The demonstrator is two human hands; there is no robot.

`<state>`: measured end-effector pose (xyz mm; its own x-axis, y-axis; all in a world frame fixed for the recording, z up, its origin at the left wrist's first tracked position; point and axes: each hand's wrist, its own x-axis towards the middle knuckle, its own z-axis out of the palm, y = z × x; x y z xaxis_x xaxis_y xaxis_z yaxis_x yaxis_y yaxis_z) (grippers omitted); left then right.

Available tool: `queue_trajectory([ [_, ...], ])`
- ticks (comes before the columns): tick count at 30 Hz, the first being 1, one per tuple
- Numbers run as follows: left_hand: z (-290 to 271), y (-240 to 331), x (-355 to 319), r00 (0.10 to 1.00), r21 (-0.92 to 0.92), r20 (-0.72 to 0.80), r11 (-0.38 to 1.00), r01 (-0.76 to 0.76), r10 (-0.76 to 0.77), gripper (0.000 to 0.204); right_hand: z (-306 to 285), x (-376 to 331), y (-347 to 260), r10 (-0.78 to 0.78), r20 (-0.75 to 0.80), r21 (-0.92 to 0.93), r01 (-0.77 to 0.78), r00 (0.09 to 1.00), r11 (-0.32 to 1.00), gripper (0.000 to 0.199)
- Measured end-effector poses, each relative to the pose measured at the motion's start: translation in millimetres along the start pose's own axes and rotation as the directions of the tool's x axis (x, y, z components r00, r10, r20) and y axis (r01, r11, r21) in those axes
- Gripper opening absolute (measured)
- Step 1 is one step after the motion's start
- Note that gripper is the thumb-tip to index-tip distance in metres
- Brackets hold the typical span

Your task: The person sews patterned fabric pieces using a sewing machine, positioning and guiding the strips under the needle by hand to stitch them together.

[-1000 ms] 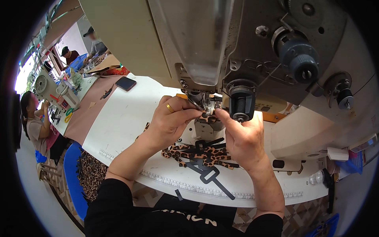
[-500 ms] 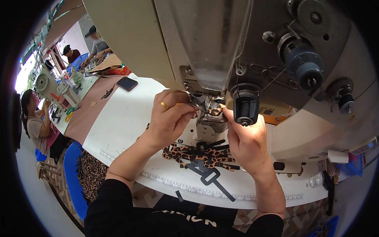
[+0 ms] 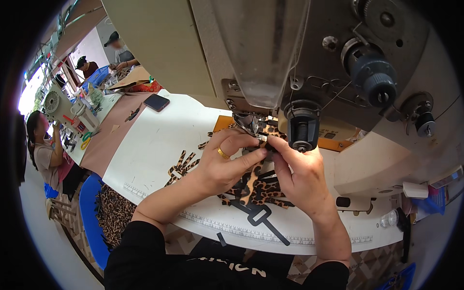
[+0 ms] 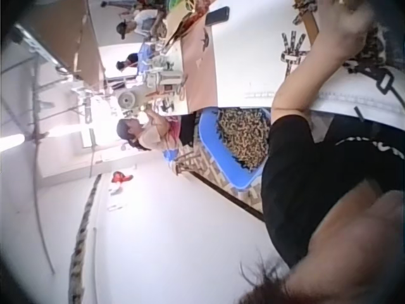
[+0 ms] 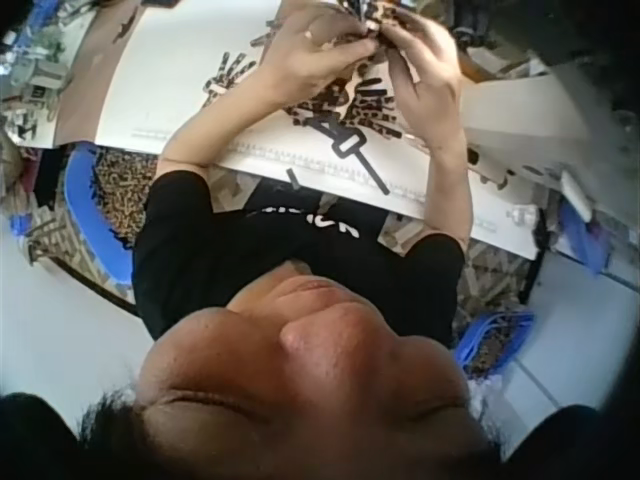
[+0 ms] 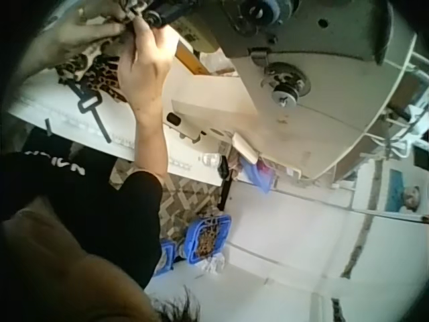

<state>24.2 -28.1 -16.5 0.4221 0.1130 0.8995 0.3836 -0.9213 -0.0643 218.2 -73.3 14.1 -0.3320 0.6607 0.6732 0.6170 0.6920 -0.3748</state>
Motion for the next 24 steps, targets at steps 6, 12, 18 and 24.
queue_trajectory([
  [6,1,3,-1,0.998,-0.041,0.04,0.998,0.051,-0.049,0.044,6,1,9,0.055,-0.008,0.153,-0.053,0.998,0.987,0.034],
  [12,-5,-5,1,0.996,-0.1,0.048,0.992,0.075,-0.07,0.037,4,0,15,0.041,-0.025,0.045,-0.04,0.999,0.998,0.033],
  [18,-34,-3,16,0.912,-0.338,0.253,0.854,0.396,-0.323,0.027,5,-2,-3,-0.067,-0.112,0.007,0.068,0.991,0.998,0.027],
  [24,-24,-11,8,0.951,-0.146,0.188,0.951,0.274,-0.246,0.027,-6,-2,-22,-0.08,-0.069,-0.116,0.071,0.994,0.991,0.026],
])
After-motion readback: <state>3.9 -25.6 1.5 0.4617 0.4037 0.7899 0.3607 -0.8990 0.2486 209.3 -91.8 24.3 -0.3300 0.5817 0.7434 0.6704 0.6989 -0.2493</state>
